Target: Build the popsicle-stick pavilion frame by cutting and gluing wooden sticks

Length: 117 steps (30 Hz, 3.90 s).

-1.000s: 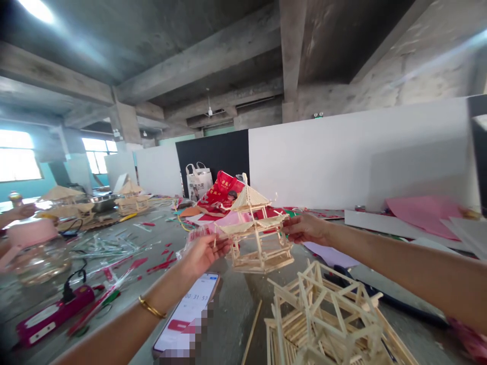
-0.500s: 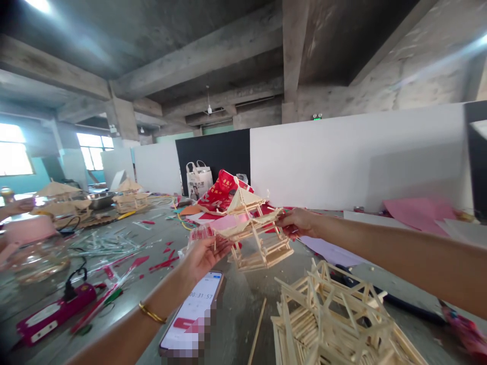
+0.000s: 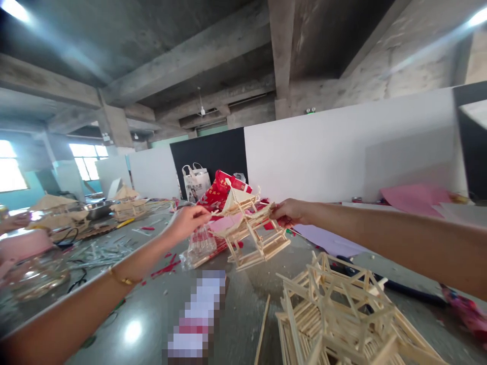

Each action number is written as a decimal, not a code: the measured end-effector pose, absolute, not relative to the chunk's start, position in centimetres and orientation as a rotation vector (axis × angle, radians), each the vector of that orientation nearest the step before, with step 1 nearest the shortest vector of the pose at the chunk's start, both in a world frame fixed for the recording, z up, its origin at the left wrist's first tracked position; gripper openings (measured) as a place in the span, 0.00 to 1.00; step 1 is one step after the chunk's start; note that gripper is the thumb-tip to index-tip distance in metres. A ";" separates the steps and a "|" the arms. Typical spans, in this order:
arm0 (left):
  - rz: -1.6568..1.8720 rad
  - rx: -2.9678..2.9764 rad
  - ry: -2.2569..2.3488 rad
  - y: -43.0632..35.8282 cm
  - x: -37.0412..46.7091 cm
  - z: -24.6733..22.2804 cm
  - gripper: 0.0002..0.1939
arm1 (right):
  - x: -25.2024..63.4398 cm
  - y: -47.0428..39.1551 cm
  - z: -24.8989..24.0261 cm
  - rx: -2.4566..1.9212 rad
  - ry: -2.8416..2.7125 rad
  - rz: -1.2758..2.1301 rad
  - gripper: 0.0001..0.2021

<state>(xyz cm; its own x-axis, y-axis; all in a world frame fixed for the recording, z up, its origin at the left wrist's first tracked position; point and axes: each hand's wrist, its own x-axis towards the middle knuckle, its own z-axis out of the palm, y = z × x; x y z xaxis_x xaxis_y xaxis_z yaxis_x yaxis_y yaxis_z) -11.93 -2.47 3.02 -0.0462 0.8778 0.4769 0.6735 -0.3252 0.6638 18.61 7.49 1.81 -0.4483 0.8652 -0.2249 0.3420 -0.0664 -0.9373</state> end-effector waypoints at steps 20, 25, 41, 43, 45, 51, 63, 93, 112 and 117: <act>1.453 2.163 1.389 1.6 -9.7 -0.1 0.08 | 19.4 7.4 1.1 -1.229 -1.779 1.540 0.18; 1.471 1.960 1.140 2.2 -9.8 -0.1 0.11 | 19.7 6.8 0.9 -1.214 -1.796 1.536 0.20; 1.474 1.949 0.979 0.6 -9.0 0.6 0.11 | 20.5 7.0 -0.1 -1.220 -1.822 1.498 0.24; 1.472 2.013 0.988 0.9 -9.2 0.7 0.10 | 20.5 7.1 -0.1 -1.220 -1.831 1.494 0.23; 1.441 2.085 1.012 1.2 -9.3 0.8 0.09 | 20.4 7.0 -0.1 -1.214 -1.835 1.482 0.23; 1.300 2.439 1.171 1.7 -9.0 1.2 0.06 | 20.5 6.9 0.0 -1.190 -1.815 1.485 0.21; 0.776 3.349 1.465 1.5 -8.3 1.8 0.14 | 21.1 7.7 -0.6 -1.146 -1.742 1.523 0.17; 1.431 3.271 1.320 3.0 -10.0 -0.7 0.05 | 21.2 6.8 -0.1 -1.150 -1.751 1.521 0.15; 1.005 3.710 1.386 2.5 -9.7 -0.2 0.09 | 21.0 6.6 0.0 -1.137 -1.771 1.486 0.14; 1.070 3.676 1.335 2.5 -9.7 0.0 0.09 | 21.0 6.7 0.1 -1.147 -1.769 1.497 0.14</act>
<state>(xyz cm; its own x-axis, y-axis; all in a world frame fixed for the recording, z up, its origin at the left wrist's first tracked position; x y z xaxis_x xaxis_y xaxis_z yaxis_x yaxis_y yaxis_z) -9.73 2.54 0.00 0.7131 0.2723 0.6460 0.6899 -0.4365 -0.5775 20.95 6.73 0.09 -0.4851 0.8670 -0.1142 0.2558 0.0159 -0.9666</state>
